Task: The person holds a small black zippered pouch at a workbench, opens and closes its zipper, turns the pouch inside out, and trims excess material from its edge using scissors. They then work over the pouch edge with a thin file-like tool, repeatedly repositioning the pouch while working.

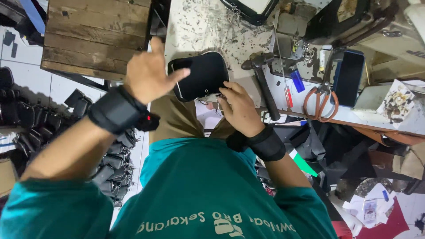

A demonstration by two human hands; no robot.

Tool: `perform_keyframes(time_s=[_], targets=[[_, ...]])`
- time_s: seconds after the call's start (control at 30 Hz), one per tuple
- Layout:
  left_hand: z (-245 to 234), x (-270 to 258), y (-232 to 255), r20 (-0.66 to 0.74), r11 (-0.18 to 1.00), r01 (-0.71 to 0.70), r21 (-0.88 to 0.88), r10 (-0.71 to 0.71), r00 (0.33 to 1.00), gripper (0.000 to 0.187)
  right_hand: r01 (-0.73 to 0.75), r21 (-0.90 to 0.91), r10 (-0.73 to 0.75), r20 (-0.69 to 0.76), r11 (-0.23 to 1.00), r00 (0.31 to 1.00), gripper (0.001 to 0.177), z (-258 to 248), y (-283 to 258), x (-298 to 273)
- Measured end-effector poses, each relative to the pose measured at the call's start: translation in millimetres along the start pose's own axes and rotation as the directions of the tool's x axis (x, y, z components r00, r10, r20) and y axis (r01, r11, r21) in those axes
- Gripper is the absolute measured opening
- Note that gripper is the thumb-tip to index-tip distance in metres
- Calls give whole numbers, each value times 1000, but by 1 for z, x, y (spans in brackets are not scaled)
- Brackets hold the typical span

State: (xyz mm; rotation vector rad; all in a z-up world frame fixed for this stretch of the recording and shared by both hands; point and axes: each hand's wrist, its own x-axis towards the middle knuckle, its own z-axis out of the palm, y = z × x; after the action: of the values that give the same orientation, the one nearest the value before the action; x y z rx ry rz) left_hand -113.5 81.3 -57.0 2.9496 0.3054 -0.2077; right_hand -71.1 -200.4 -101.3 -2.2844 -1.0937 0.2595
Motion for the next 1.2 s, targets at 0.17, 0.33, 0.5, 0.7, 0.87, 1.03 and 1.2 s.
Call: perform_keyframes(time_s=[0.17, 0.33, 0.5, 0.7, 0.87, 1.03, 1.2], targets=[[28, -20, 4, 31, 723, 94, -684, -100, 995, 77, 55, 62, -49, -99, 997, 994, 27, -6, 7, 5], [11, -6, 6, -42, 755, -11, -655, -22, 999, 65, -147, -177, 89, -299, 973, 950, 35, -37, 27, -12], [11, 7, 7, -38, 801, -36, -597, 17, 999, 65, -270, -315, 173, -304, 910, 937, 41, -27, 77, -29], [-1, 8, 13, 1, 798, -37, -602, 47, 999, 63, -389, -142, 345, -259, 910, 902, 34, -39, 54, -14], [-7, 12, 19, 121, 849, 46, -527, 21, 992, 68, -285, 66, 292, -195, 956, 936, 42, -42, 0, 17], [-8, 12, 18, 147, 834, 64, -548, 21, 989, 69, -218, 28, 220, -120, 975, 968, 48, -25, -14, 42], [18, 19, 15, -38, 847, -86, -525, 79, 996, 56, -82, -104, 79, -27, 991, 996, 47, -24, 4, 53]])
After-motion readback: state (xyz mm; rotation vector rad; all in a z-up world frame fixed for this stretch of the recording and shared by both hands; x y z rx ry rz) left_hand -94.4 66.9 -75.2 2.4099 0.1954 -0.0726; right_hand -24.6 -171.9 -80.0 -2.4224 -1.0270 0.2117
